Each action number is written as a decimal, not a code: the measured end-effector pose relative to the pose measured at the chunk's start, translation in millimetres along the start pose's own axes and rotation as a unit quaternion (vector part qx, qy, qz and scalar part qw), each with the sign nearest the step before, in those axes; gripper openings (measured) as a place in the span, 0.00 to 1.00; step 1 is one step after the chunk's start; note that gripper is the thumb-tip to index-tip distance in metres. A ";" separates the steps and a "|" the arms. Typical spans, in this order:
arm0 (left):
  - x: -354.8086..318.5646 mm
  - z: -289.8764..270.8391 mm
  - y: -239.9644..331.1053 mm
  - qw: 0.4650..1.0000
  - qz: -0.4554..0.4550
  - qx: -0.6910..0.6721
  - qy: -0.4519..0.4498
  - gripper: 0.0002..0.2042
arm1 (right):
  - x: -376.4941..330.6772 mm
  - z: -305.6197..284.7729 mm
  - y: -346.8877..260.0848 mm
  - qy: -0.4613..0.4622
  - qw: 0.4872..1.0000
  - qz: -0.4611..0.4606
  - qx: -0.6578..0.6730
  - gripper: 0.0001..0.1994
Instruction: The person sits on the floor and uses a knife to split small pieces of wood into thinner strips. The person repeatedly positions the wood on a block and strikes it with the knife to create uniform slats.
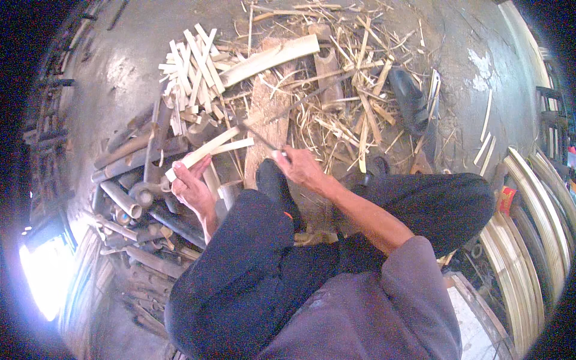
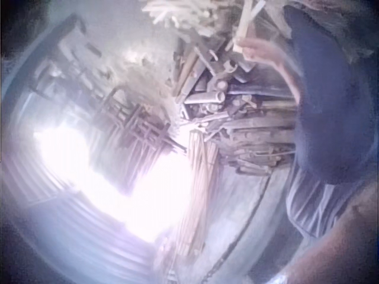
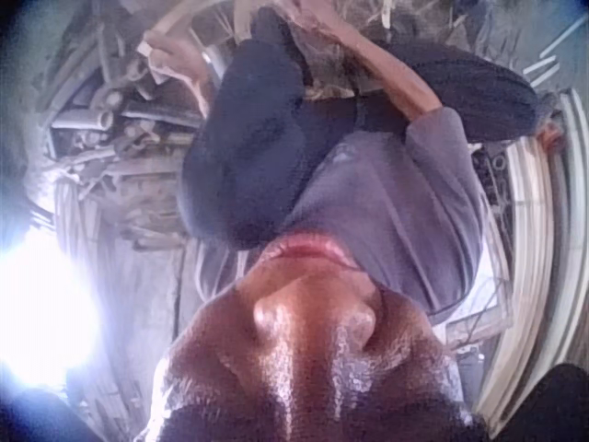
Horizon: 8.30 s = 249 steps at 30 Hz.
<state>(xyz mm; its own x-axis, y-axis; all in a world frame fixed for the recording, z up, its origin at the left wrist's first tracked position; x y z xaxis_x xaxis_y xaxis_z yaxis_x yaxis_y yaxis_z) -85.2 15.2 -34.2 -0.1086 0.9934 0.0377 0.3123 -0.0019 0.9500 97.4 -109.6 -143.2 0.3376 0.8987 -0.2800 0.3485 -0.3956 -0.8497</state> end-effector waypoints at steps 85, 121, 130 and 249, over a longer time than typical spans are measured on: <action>182.4 66.5 -99.1 0.997 0.022 0.079 0.005 0.15 | 10.2 -112.6 29.7 0.126 0.979 0.096 -0.131 0.13; 10.6 8.3 -34.5 0.925 -0.063 -0.350 0.134 0.22 | -30.6 -49.0 7.1 0.013 0.993 0.092 -0.067 0.28; -29.6 -15.5 23.9 0.990 -0.031 0.132 0.034 0.25 | -44.6 -1.2 -88.1 -0.129 0.990 -0.036 0.044 0.27; -32.4 98.4 19.8 0.857 -0.027 -0.436 -0.273 0.13 | -59.0 -103.2 -176.8 -0.080 0.913 0.145 0.372 0.24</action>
<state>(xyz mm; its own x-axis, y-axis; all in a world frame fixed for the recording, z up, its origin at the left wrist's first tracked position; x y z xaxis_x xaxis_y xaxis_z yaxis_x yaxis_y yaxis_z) 17.4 -5.7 -47.2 0.4319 0.8997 0.0624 -0.5294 0.1969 0.8252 106.1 -112.2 69.7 0.1687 0.8158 -0.5531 -0.4455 -0.4375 -0.7811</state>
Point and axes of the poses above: each hand's wrist, its own x-axis towards the middle knuckle, its own z-axis out of the palm, y = z × x, the point moved 1 cm from there along x, towards the middle knuckle, and after that the axes turned 5 degrees about y, right-handed, at the moved point
